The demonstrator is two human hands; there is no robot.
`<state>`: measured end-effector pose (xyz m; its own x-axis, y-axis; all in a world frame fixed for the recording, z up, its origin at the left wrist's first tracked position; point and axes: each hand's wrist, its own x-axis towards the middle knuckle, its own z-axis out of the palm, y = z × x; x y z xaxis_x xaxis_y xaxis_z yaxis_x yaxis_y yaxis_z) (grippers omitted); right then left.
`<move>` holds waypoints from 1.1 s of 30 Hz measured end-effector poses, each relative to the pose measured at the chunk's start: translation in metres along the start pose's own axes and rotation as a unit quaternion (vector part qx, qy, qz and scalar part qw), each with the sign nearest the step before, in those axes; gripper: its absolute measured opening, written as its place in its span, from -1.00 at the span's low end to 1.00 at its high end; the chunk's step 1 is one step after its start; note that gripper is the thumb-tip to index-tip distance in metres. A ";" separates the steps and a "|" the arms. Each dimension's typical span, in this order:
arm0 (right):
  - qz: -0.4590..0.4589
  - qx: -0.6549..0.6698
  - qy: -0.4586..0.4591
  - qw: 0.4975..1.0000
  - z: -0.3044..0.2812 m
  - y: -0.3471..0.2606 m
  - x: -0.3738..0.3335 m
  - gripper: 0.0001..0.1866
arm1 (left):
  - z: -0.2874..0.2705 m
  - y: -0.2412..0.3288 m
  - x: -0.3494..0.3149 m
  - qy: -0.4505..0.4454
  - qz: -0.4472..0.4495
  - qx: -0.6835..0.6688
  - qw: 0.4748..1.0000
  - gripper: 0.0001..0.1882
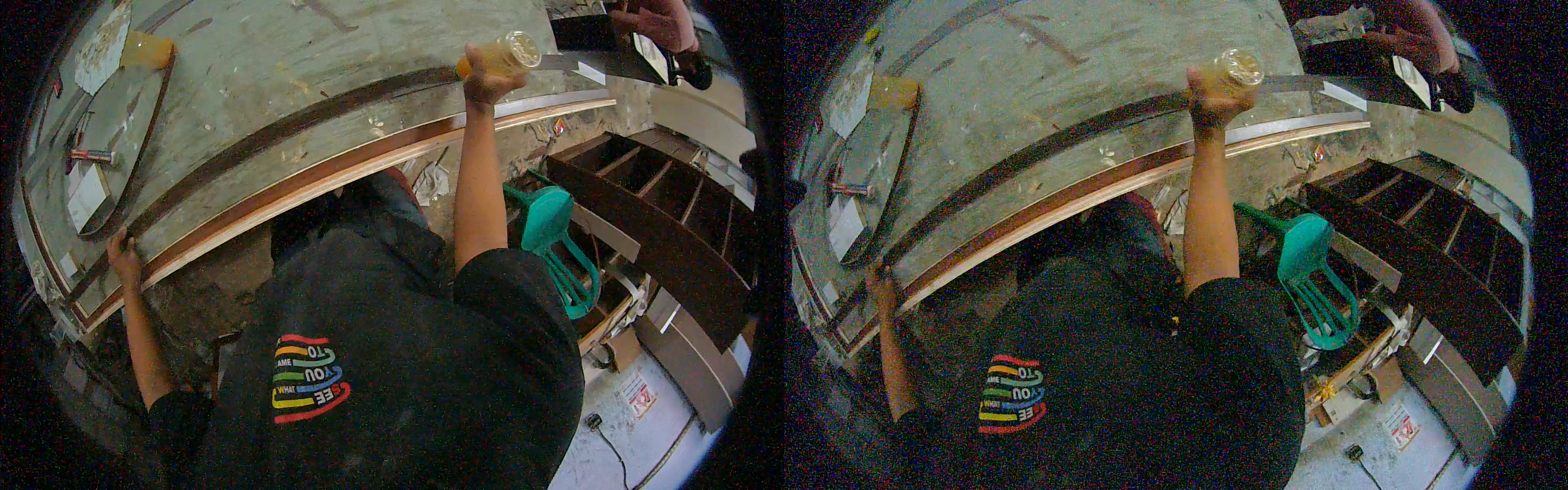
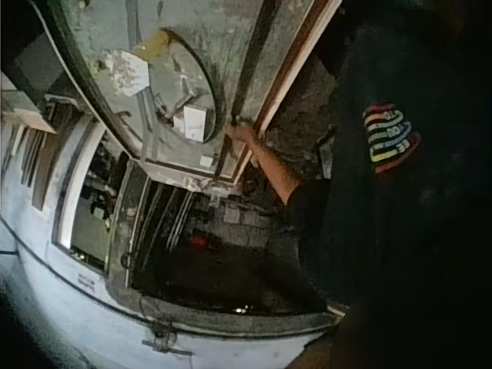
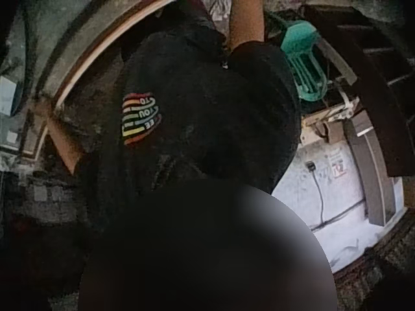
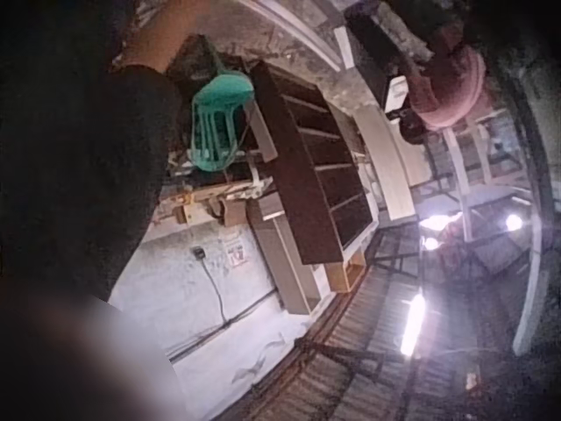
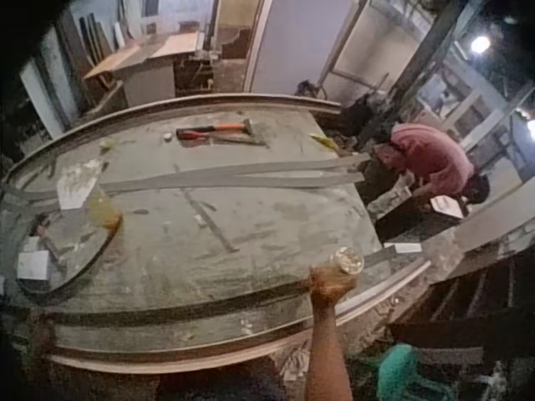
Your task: The person pours a yellow liquid from a plastic bottle onto a long, curved wooden strip on a workbench. They then rub the liquid along the strip with their hand. Another person is visible in the background working on a separate task.
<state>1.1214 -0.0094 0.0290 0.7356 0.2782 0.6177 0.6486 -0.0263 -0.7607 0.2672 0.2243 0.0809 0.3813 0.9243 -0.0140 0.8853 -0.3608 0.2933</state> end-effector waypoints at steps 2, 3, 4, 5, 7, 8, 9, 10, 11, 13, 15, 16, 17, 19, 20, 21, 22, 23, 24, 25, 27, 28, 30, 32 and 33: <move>0.007 0.134 -0.085 0.987 -0.002 -0.015 0.004 -0.08 | 0.000 0.001 0.001 -0.013 -0.018 -0.025 0.999 -0.72; 0.030 0.290 -0.161 0.943 -0.003 -0.030 -0.001 -0.06 | -0.001 0.001 0.002 -0.029 -0.079 -0.031 0.996 -0.72; 0.012 0.314 -0.141 0.939 0.016 -0.046 -0.014 -0.03 | -0.002 0.001 0.002 -0.030 -0.039 -0.028 0.998 -0.72; -0.006 0.337 -0.121 0.934 0.033 -0.060 -0.027 -0.01 | -0.003 0.000 0.002 -0.035 -0.040 -0.023 0.998 -0.71; -0.162 0.123 -0.116 0.972 0.056 -0.085 -0.061 0.04 | -0.005 0.000 0.002 -0.041 -0.017 -0.003 0.999 -0.70; -0.208 0.077 -0.086 0.971 0.068 -0.097 -0.082 0.07 | -0.008 0.000 0.002 -0.039 0.007 0.012 0.999 -0.69; -0.197 0.081 -0.117 0.970 0.070 -0.100 -0.094 0.09 | -0.010 0.000 0.002 -0.053 -0.009 0.042 0.998 -0.68; -0.184 0.084 -0.148 0.968 0.077 -0.102 -0.106 0.10 | -0.011 0.001 0.002 -0.044 0.036 0.038 0.998 -0.67; -0.187 0.055 -0.218 0.956 0.077 -0.101 -0.115 0.13 | -0.014 0.003 0.001 -0.050 0.042 0.048 0.997 -0.66; -0.172 0.095 -0.199 0.960 0.072 -0.090 -0.114 0.18 | -0.014 0.009 0.001 -0.054 0.027 0.058 0.996 -0.64; -0.124 0.076 -0.128 0.981 0.055 -0.071 -0.092 0.22 | -0.011 0.016 -0.001 -0.054 -0.035 0.062 0.996 -0.64; -0.114 0.065 -0.117 0.984 0.043 -0.062 -0.077 0.19 | -0.009 0.018 -0.001 -0.038 -0.010 0.042 0.998 -0.63; -0.104 0.054 -0.107 0.987 0.030 -0.053 -0.062 0.16 | -0.006 0.020 -0.002 -0.025 -0.005 0.030 0.999 -0.63; -0.284 -0.124 -0.121 0.943 -0.012 -0.028 -0.017 0.00 | -0.005 0.021 -0.003 -0.024 -0.014 0.045 0.999 -0.63; -0.279 -0.159 -0.118 0.940 -0.024 -0.020 -0.004 -0.09 | -0.005 0.019 -0.002 -0.034 -0.026 0.069 0.997 -0.62; -0.218 -0.131 -0.111 0.961 -0.035 -0.011 0.010 -0.17 | -0.005 0.017 -0.003 -0.038 -0.040 0.088 0.995 -0.62; -0.015 0.017 -0.099 0.995 -0.035 -0.006 0.012 -0.21 | -0.005 0.014 -0.003 -0.043 -0.027 0.064 0.997 -0.62; 0.121 0.145 -0.085 0.978 -0.035 -0.003 0.013 -0.24 | -0.005 0.010 -0.001 -0.040 -0.016 0.037 0.998 -0.62; 0.210 0.241 -0.107 0.942 -0.031 -0.004 0.008 -0.23 | -0.005 0.007 0.000 -0.036 -0.035 0.010 0.999 -0.62; 0.236 0.298 -0.084 0.921 -0.020 -0.009 -0.005 -0.24 | -0.005 0.005 0.002 -0.030 -0.012 -0.013 0.999 -0.62; 0.093 0.256 -0.093 0.958 0.005 -0.027 -0.035 -0.23 | -0.004 0.003 0.004 -0.041 -0.065 -0.051 0.996 -0.62; -0.017 0.203 -0.075 0.976 0.020 -0.041 -0.053 -0.21 | -0.005 0.003 0.005 -0.035 -0.026 -0.020 0.999 -0.62; -0.125 0.112 -0.180 0.969 0.020 -0.067 -0.076 -0.12 | -0.007 0.004 0.008 -0.058 -0.060 0.056 0.995 -0.61; -0.035 0.109 -0.238 0.964 0.027 -0.085 -0.088 -0.10 | -0.010 0.004 0.009 -0.058 -0.030 0.032 0.997 -0.60; 0.030 0.122 -0.203 0.971 0.026 -0.085 -0.083 -0.12 | -0.010 0.004 0.010 -0.068 -0.070 0.022 0.995 -0.60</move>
<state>1.0002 -0.0049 0.0374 0.6001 0.6407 0.4789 0.5052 0.1606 -0.8479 0.2717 0.2335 0.0913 0.2822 0.9421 -0.1813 0.9423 -0.2367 0.2366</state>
